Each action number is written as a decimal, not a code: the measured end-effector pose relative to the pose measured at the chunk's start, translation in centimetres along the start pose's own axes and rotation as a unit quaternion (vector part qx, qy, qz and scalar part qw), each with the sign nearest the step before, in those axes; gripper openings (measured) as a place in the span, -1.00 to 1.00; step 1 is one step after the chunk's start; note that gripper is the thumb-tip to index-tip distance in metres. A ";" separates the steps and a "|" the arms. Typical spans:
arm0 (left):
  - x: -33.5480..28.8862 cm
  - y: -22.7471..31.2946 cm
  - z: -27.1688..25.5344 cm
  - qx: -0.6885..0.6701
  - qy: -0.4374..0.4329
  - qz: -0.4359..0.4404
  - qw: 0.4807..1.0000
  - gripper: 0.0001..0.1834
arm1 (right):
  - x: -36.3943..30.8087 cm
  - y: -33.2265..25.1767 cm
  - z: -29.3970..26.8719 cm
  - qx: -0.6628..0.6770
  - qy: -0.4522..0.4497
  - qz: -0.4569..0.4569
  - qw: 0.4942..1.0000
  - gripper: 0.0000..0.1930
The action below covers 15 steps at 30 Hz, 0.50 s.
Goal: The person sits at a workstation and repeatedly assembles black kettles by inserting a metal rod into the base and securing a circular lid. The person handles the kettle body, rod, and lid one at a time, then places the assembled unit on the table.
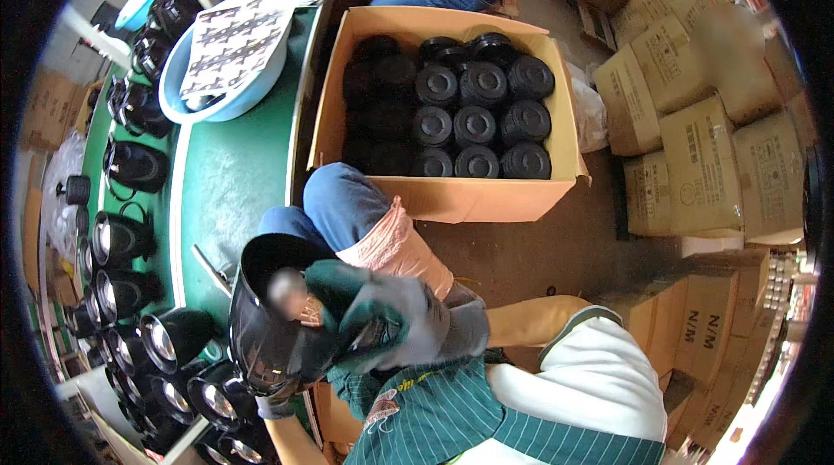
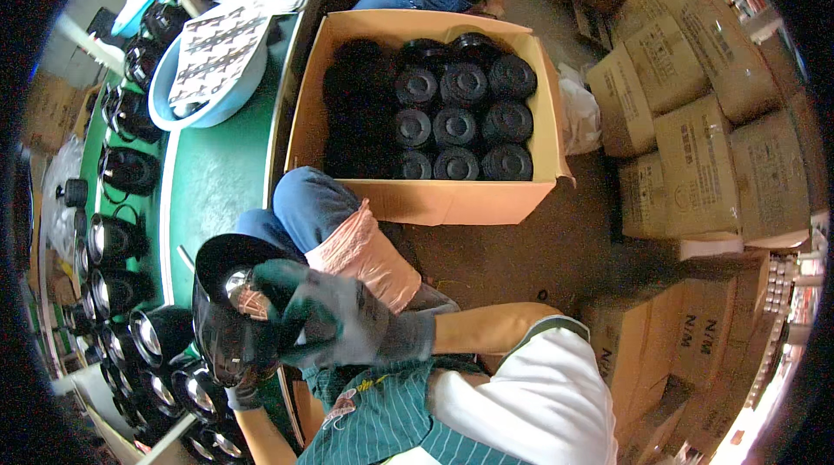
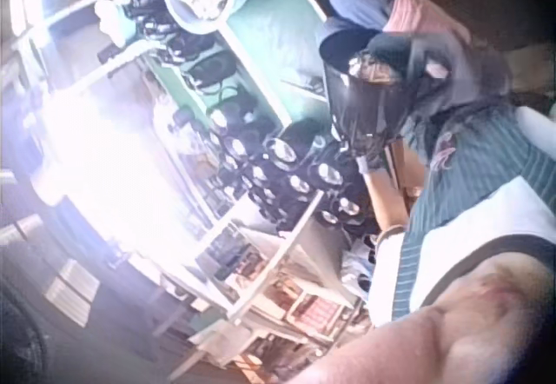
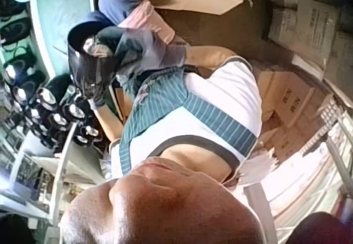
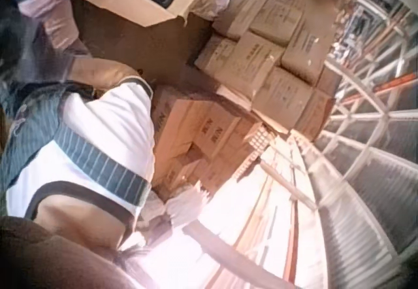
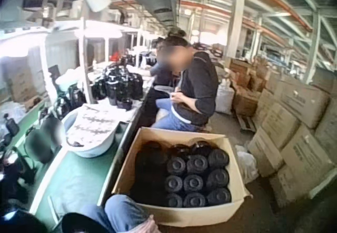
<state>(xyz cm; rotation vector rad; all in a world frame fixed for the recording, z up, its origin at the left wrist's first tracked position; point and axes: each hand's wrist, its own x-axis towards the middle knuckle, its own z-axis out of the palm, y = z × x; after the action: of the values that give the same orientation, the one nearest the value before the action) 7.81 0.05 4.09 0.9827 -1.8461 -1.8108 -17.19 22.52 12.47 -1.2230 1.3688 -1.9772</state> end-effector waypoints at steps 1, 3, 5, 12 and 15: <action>0.2 -0.2 0.6 0.005 0.002 -0.007 1.000 -0.36 | -0.3 -0.4 0.1 -0.080 0.000 0.002 0.997 -0.48; 1.1 -0.6 1.7 0.009 0.006 -0.020 1.000 -0.38 | -0.5 1.2 0.0 -0.083 0.003 -0.015 0.996 -0.41; 1.2 -1.2 2.9 0.016 0.015 -0.037 0.999 -0.41 | 0.5 1.8 -1.5 -0.072 -0.052 0.001 0.996 -0.36; 2.4 -2.1 4.5 0.032 0.047 -0.078 0.995 -0.49 | 6.1 14.3 -17.0 -0.062 0.173 0.300 0.936 -0.40; 2.9 -2.2 4.2 0.036 0.046 -0.083 0.995 -0.53 | 1.5 21.3 -28.0 -0.544 0.083 0.573 0.607 0.34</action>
<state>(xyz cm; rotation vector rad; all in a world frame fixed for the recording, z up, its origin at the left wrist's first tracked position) 3.36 1.13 0.95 1.2588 -1.8319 -1.7701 -44.41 26.99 -9.44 -0.1223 2.6002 -0.2043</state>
